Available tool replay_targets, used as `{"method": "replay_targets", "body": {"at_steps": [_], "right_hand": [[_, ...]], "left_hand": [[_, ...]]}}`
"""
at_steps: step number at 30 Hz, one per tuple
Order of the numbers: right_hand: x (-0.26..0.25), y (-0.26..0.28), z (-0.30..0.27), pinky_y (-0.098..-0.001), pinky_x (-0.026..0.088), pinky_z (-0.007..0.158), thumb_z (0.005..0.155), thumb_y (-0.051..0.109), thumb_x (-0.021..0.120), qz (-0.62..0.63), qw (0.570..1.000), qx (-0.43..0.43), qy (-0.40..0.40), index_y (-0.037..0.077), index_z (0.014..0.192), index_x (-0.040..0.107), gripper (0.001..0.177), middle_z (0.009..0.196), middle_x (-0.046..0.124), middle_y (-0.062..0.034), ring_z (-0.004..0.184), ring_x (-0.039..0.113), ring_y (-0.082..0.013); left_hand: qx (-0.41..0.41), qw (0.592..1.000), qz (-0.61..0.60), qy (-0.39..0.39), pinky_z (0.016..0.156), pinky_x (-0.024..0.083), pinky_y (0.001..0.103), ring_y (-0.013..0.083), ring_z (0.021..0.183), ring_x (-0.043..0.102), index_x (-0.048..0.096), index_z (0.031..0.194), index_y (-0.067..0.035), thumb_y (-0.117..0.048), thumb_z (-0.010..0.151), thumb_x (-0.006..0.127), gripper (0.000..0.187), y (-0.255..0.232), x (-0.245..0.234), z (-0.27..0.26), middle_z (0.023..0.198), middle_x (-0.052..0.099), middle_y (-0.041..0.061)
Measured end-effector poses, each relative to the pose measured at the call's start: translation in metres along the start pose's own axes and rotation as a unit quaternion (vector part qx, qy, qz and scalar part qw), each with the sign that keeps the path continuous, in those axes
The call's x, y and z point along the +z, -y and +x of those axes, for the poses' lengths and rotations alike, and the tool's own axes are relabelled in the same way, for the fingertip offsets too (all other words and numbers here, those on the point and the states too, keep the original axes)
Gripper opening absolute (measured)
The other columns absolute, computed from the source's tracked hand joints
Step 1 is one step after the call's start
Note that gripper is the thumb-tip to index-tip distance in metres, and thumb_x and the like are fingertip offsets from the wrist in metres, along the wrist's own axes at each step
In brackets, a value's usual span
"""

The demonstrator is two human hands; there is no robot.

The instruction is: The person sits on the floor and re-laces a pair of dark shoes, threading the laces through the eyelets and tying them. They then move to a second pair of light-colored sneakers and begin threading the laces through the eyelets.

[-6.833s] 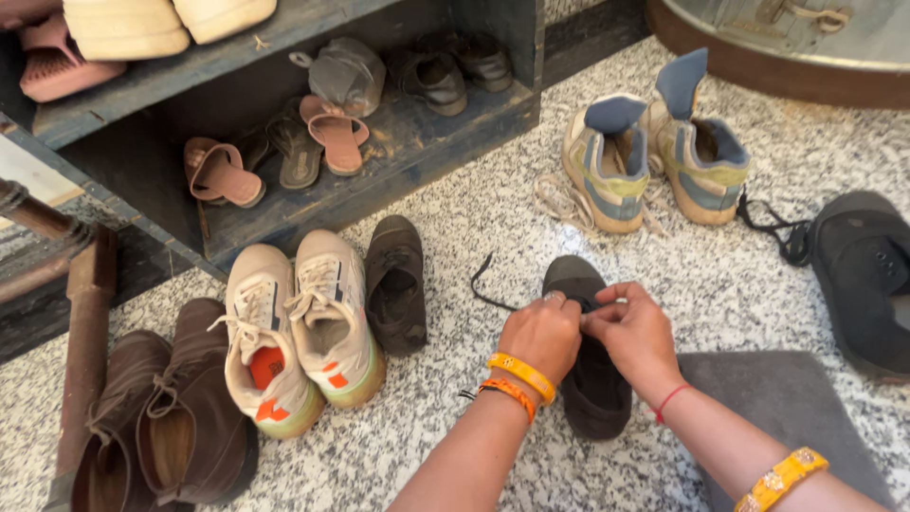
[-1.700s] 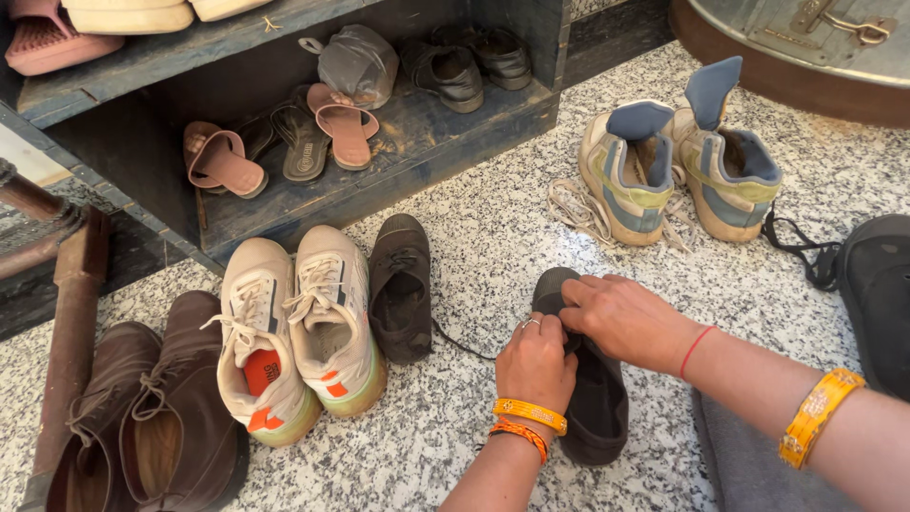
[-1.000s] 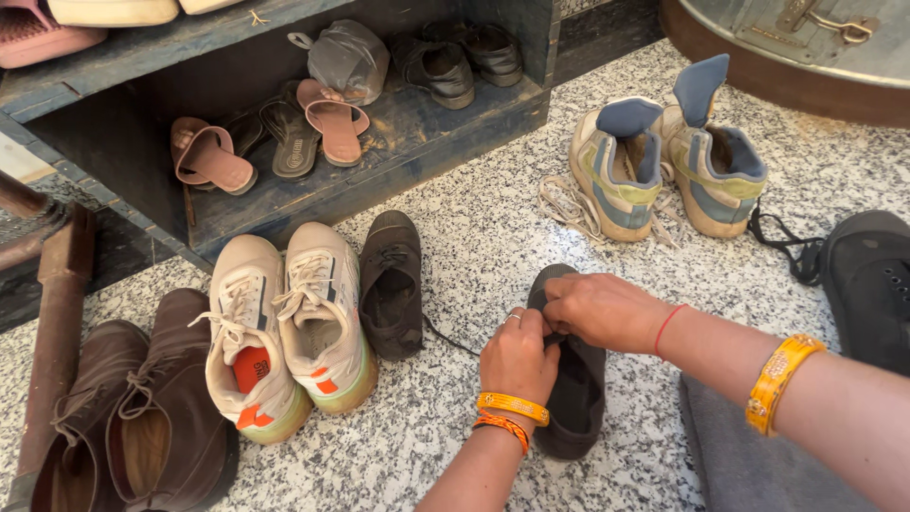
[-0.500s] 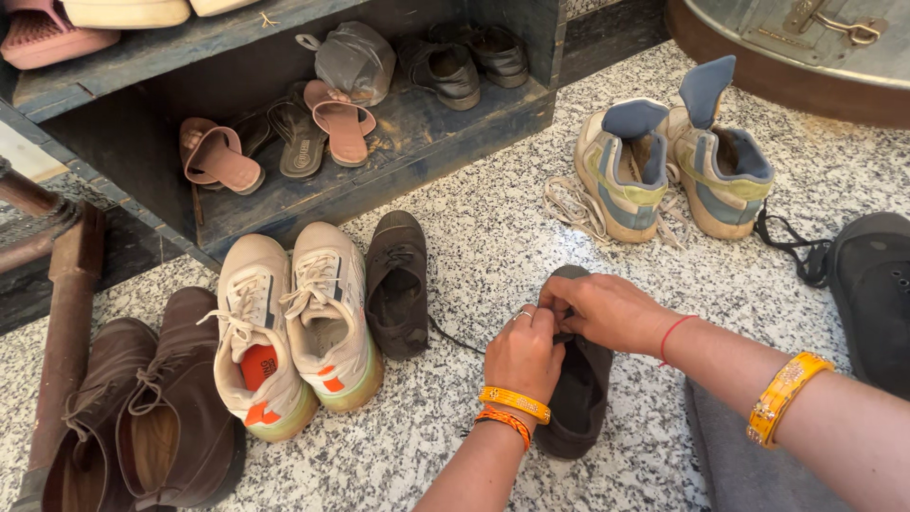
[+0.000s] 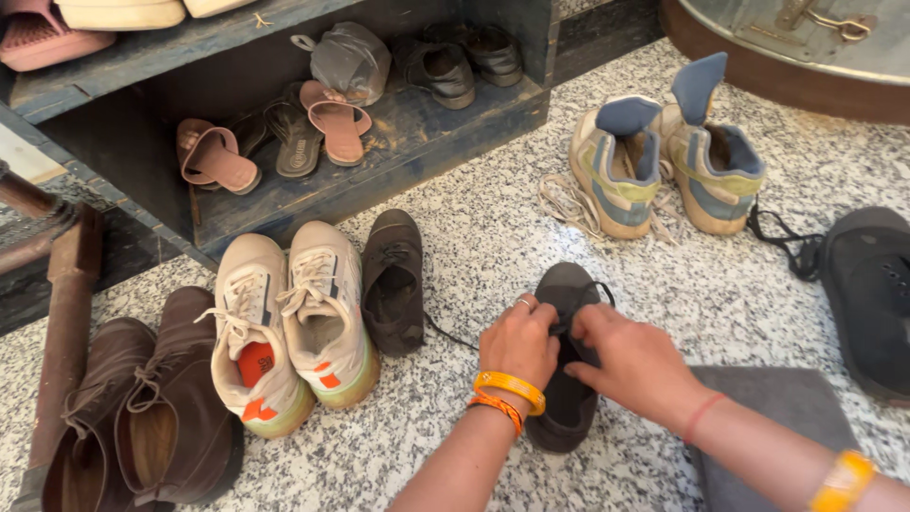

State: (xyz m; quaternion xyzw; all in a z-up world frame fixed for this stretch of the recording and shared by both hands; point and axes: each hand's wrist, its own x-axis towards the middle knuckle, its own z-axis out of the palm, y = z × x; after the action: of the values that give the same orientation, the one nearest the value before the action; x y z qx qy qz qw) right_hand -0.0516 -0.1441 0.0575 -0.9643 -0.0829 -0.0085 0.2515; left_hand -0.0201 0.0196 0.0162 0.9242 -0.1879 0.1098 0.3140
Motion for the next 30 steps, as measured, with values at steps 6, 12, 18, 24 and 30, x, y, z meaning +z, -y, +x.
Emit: {"method": "replay_targets", "body": {"at_steps": [6, 12, 18, 24, 30], "right_hand": [[0.009, -0.016, 0.007, -0.0445, 0.054, 0.071, 0.079, 0.017, 0.075, -0.040, 0.996, 0.023, -0.079, 0.013, 0.090, 0.065, 0.015, 0.092, 0.069, -0.0051, 0.083, 0.070, -0.0310], [0.011, -0.017, -0.005, -0.0427, 0.055, 0.070, 0.077, 0.014, 0.072, -0.088, 0.983, -0.077, -0.138, 0.014, 0.080, 0.073, 0.004, 0.088, 0.064, -0.0044, 0.088, 0.068, -0.0269], [0.032, -0.001, -0.006, -0.0435, 0.055, 0.072, 0.079, 0.024, 0.076, -0.090, 0.985, 0.019, -0.148, 0.014, 0.085, 0.078, 0.012, 0.088, 0.065, -0.0049, 0.087, 0.068, -0.0278], [0.038, 0.004, -0.003, -0.0454, 0.053, 0.068, 0.082, 0.028, 0.075, -0.005, 0.982, 0.110, -0.156, 0.012, 0.083, 0.077, 0.016, 0.089, 0.067, -0.0046, 0.079, 0.068, -0.0310], [0.037, -0.007, 0.004, -0.0448, 0.052, 0.068, 0.083, 0.021, 0.070, 0.033, 0.985, 0.046, -0.163, 0.008, 0.082, 0.070, 0.013, 0.086, 0.064, -0.0077, 0.078, 0.067, -0.0322]], "left_hand": [[-0.061, 0.998, 0.000, 0.033, 0.083, 0.055, 0.046, 0.0323, 0.098, 0.068, 0.075, 0.090, -0.012, -0.013, 0.076, 0.077, 0.014, -0.004, 0.006, 0.010, 0.103, 0.068, 0.009], [-0.208, 0.972, -0.064, 0.088, 0.087, 0.057, 0.043, 0.0329, 0.097, 0.071, 0.080, 0.094, -0.011, -0.021, 0.078, 0.078, 0.018, 0.000, 0.025, 0.018, 0.101, 0.074, 0.014], [-0.241, 0.959, -0.131, 0.074, 0.086, 0.058, 0.042, 0.0347, 0.091, 0.074, 0.081, 0.095, -0.009, -0.019, 0.077, 0.074, 0.022, 0.011, 0.041, 0.019, 0.094, 0.076, 0.018], [-0.227, 0.964, -0.116, 0.072, 0.085, 0.058, 0.043, 0.0365, 0.092, 0.073, 0.080, 0.095, -0.009, -0.020, 0.077, 0.075, 0.022, 0.013, 0.040, 0.019, 0.095, 0.076, 0.018], [-0.257, 0.959, -0.107, 0.053, 0.085, 0.058, 0.043, 0.0366, 0.091, 0.073, 0.079, 0.094, -0.011, -0.019, 0.078, 0.074, 0.019, 0.000, 0.032, 0.018, 0.094, 0.076, 0.018]]}}
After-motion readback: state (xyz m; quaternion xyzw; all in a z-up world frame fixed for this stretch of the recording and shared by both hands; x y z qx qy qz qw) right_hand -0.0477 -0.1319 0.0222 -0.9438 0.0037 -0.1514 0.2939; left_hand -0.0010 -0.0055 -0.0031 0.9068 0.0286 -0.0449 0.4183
